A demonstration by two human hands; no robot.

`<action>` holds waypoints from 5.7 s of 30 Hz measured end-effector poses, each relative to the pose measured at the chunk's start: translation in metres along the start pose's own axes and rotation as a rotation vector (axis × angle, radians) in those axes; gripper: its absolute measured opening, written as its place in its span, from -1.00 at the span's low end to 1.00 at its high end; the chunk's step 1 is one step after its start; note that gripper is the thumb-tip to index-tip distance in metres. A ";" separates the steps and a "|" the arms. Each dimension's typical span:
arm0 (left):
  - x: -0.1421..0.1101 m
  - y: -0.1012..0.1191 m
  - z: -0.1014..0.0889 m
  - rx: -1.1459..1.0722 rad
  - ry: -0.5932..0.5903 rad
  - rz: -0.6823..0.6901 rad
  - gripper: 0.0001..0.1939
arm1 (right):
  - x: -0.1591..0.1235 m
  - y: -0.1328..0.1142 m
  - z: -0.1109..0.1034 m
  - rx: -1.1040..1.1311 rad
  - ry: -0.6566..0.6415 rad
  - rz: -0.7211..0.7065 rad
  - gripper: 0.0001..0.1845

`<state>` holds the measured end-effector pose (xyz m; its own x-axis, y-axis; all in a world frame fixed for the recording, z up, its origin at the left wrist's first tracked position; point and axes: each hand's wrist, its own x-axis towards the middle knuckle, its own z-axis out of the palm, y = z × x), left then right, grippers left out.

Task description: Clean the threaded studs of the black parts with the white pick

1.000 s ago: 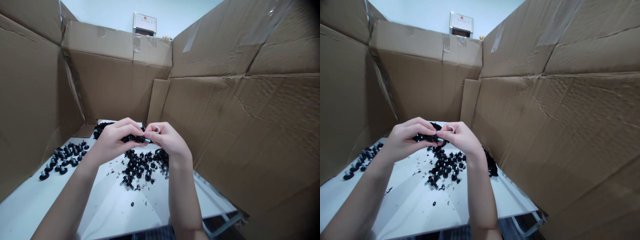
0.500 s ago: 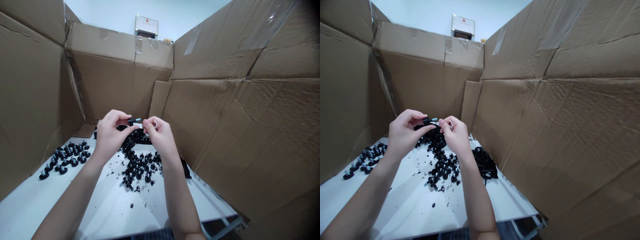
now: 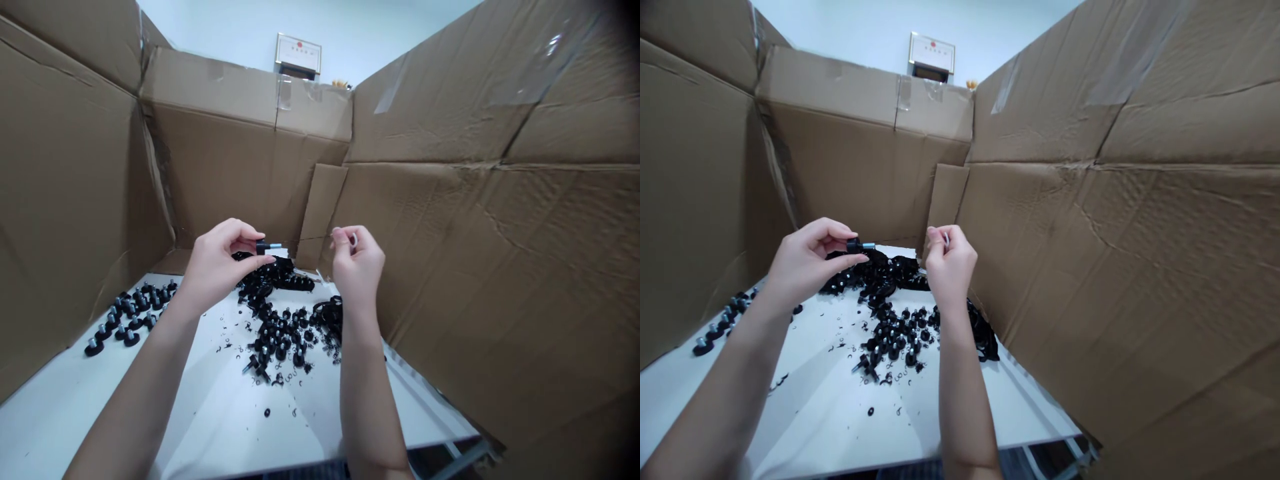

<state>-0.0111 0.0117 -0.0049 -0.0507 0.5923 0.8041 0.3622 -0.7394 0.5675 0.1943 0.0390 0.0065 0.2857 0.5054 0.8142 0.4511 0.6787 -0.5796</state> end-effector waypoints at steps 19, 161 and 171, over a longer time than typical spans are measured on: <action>0.016 -0.033 -0.039 -0.602 -0.023 -0.341 -0.69 | 0.026 0.040 -0.015 -0.148 0.202 0.097 -0.73; 0.010 -0.153 -0.062 0.663 -0.169 -0.757 -0.82 | 0.008 0.007 -0.014 -0.304 -0.159 0.033 -0.67; -0.030 -0.204 -0.061 0.902 -0.400 -0.965 -0.62 | 0.007 0.008 -0.015 -0.226 -0.193 0.056 -0.66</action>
<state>-0.1402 0.1254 -0.1340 -0.4113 0.9110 -0.0311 0.8164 0.3833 0.4320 0.2129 0.0397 0.0084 0.1596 0.6455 0.7469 0.6217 0.5220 -0.5840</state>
